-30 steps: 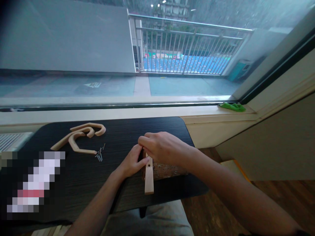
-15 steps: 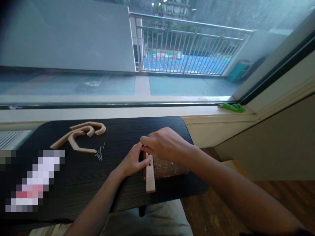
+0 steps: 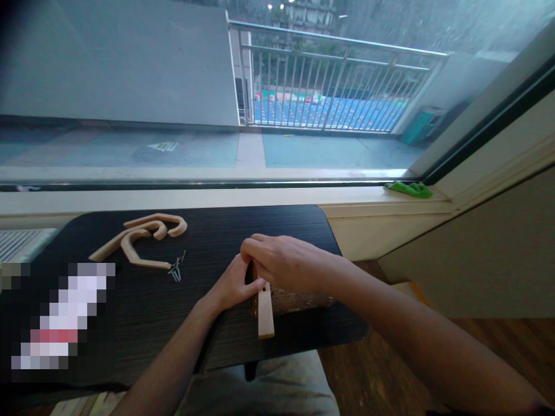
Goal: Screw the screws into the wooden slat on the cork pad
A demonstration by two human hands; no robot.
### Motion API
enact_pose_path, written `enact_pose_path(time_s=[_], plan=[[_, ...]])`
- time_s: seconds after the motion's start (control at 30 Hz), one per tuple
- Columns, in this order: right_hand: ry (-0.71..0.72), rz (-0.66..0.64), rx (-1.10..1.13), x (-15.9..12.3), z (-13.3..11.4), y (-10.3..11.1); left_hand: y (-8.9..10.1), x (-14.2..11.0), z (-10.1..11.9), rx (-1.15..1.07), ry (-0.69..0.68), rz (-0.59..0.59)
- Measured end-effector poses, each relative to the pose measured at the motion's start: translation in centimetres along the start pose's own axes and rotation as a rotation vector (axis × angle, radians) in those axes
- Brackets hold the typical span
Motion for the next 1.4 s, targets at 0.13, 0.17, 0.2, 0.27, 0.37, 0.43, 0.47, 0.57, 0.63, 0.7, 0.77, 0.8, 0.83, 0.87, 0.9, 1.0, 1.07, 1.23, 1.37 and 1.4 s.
enact_pose_path(time_s=[0.13,0.17,0.2,0.27,0.37,0.43,0.47,0.57,0.63,0.7,0.77,0.8,0.83,0.87,0.9,1.0,1.07,1.23,1.37,1.4], plan=[[-0.010,-0.004,-0.091,0.2,0.1,0.1,0.1,0.0,0.1,-0.007,0.010,0.000],[-0.014,-0.004,-0.116,0.3,0.1,0.1,0.1,0.0,0.1,-0.006,0.013,0.003],[-0.015,-0.002,-0.140,0.4,0.1,0.1,0.0,0.0,0.1,-0.005,0.015,0.004],[-0.015,0.007,-0.185,0.6,0.1,0.2,0.0,0.0,0.1,-0.004,0.010,0.008],[-0.009,0.023,-0.242,0.9,0.0,0.3,0.0,0.1,0.0,-0.010,-0.023,0.016],[-0.025,0.020,-0.278,1.1,0.0,0.3,-0.1,0.1,0.0,-0.014,-0.032,0.017],[-0.038,0.014,-0.296,1.2,0.0,0.3,-0.2,0.1,-0.1,-0.014,-0.027,0.017],[-0.082,0.000,-0.336,1.3,0.0,0.4,-0.2,0.0,-0.2,-0.012,-0.005,0.013],[-0.087,0.005,-0.341,1.2,-0.1,0.5,-0.2,0.0,-0.1,-0.016,-0.001,0.018],[-0.070,0.010,-0.315,0.9,-0.3,0.5,-0.2,0.0,-0.1,-0.026,-0.001,0.024],[-0.042,0.007,-0.263,0.6,-0.5,0.4,-0.1,0.1,0.0,-0.031,0.005,0.023],[-0.032,0.004,-0.235,0.5,-0.6,0.4,0.0,0.1,0.0,-0.031,0.006,0.020],[-0.022,0.001,-0.210,0.4,-0.6,0.3,0.0,0.1,0.0,-0.031,0.004,0.017],[-0.014,-0.003,-0.189,0.4,-0.6,0.3,0.0,0.1,0.0,-0.034,0.002,0.015],[-0.008,-0.006,-0.173,0.3,-0.6,0.2,0.0,0.1,0.0,-0.038,-0.002,0.012],[-0.009,-0.013,-0.153,0.4,-0.5,0.1,0.0,0.1,0.0,-0.044,-0.006,0.005],[-0.022,-0.017,-0.157,0.4,-0.4,0.1,0.0,0.1,0.0,-0.037,0.000,0.001],[-0.051,-0.015,-0.209,0.4,-0.4,0.1,-0.1,0.0,-0.1,-0.009,0.025,-0.001],[-0.047,0.004,-0.278,0.5,-0.3,0.0,-0.3,0.0,-0.2,-0.025,0.017,0.018],[-0.048,0.004,-0.294,0.5,-0.3,0.0,-0.3,0.0,-0.2,-0.027,0.019,0.020]])
Point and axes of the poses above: each hand's wrist, its own x-axis towards the middle knuckle, its own y-axis out of the back of the hand, z = x × y, the point moved 2 cm from there along x, towards the middle knuckle, and after that the axes turned 14 degrees about -z, right-handed, at the moved point
